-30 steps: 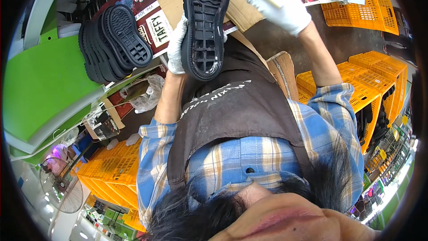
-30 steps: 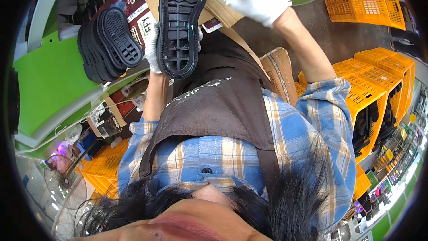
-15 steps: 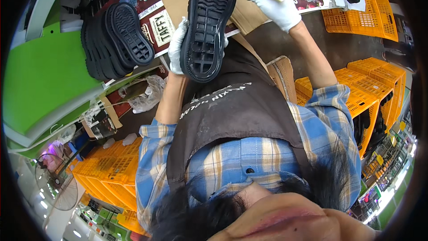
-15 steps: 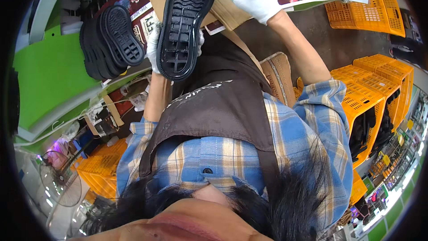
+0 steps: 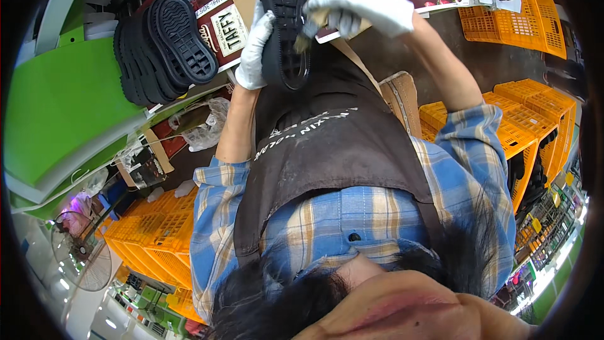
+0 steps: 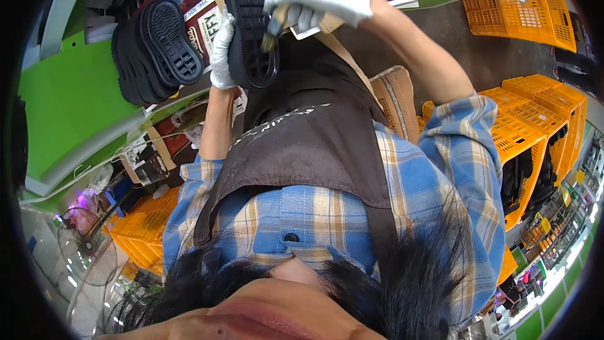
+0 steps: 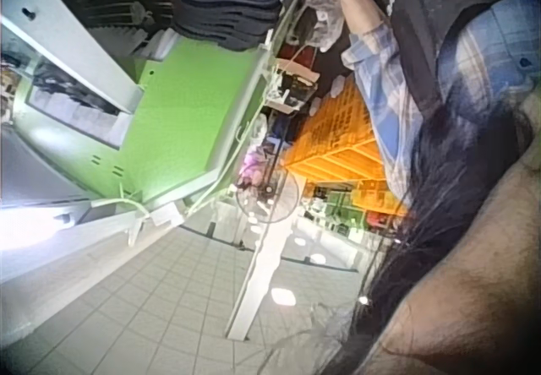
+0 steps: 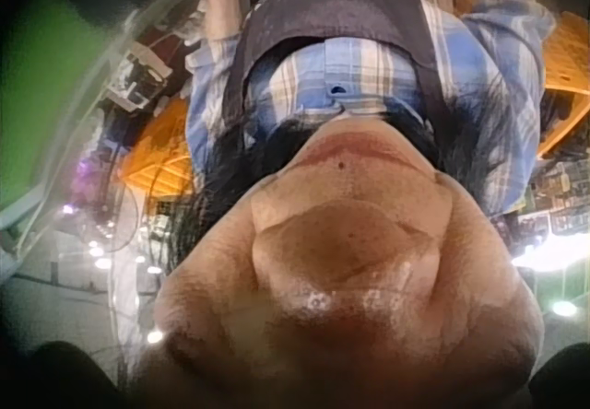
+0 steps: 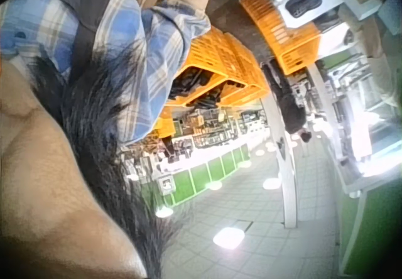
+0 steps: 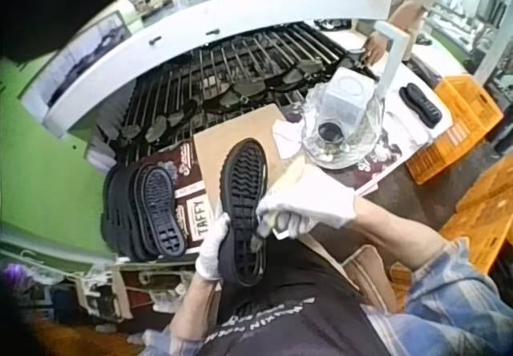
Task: Applying adhesive to shoe soles and organizing shoe components in a factory.
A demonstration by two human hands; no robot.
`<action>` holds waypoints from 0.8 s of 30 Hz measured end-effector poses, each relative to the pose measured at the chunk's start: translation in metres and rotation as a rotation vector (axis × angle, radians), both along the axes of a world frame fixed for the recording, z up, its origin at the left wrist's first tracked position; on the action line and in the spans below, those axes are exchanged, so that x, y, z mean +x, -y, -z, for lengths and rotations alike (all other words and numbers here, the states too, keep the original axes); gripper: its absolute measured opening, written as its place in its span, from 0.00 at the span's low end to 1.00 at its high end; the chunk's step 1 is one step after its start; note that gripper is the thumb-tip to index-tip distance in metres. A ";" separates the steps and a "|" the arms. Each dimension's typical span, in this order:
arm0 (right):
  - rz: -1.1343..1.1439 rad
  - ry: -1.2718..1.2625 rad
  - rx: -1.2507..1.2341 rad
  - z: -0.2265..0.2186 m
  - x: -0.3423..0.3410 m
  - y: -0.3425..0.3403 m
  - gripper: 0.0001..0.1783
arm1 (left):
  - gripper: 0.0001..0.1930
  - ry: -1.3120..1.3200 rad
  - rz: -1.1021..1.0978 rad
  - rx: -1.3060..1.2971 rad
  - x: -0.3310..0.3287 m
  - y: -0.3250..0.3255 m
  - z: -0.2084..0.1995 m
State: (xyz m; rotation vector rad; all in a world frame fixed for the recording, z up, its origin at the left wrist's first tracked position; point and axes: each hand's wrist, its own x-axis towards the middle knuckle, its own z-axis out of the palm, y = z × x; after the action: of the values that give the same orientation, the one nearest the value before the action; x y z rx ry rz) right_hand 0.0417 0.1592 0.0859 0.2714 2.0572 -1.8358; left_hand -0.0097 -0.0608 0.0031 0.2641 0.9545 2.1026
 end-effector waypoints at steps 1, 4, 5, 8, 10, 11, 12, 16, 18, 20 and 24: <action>0.061 -0.044 0.000 0.006 -0.011 -0.008 0.11 | 0.31 -0.107 -0.017 -0.028 0.003 -0.004 -0.005; 0.294 -0.135 0.184 0.003 -0.037 -0.015 0.10 | 0.27 -0.298 -0.017 -0.122 0.004 0.005 0.008; 0.311 -0.255 0.145 0.003 -0.042 -0.019 0.08 | 0.27 -0.299 -0.013 -0.119 0.004 0.004 0.007; 0.268 -0.470 0.319 0.026 -0.052 -0.030 0.07 | 0.36 -0.178 0.007 -0.079 0.011 0.001 -0.001; 0.172 -1.195 0.753 0.039 -0.054 -0.027 0.10 | 0.31 0.011 0.063 0.007 0.007 0.008 0.008; 0.155 -1.442 0.905 0.040 -0.051 -0.022 0.10 | 0.29 0.205 0.121 0.095 0.005 0.012 0.016; -0.043 -1.346 0.786 0.041 -0.036 -0.017 0.10 | 0.33 0.279 0.158 0.209 0.001 0.013 0.025; -0.498 -1.106 0.462 0.016 0.013 0.015 0.20 | 0.34 0.431 0.053 0.318 0.000 0.009 0.015; -0.627 -0.960 0.162 0.012 0.022 0.023 0.16 | 0.37 0.457 0.066 0.351 -0.002 0.009 0.019; -0.667 -0.796 0.044 0.002 0.020 0.021 0.15 | 0.39 0.470 0.164 0.395 -0.008 0.010 0.016; -0.098 -0.257 -0.267 0.001 -0.003 -0.014 0.15 | 0.40 0.521 0.207 0.300 -0.003 0.014 0.020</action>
State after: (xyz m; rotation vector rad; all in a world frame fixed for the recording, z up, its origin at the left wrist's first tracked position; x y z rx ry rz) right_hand 0.0391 0.1733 0.0851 -0.1406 1.9100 -2.1453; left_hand -0.0129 -0.0744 -0.0173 -0.0395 0.2925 1.9716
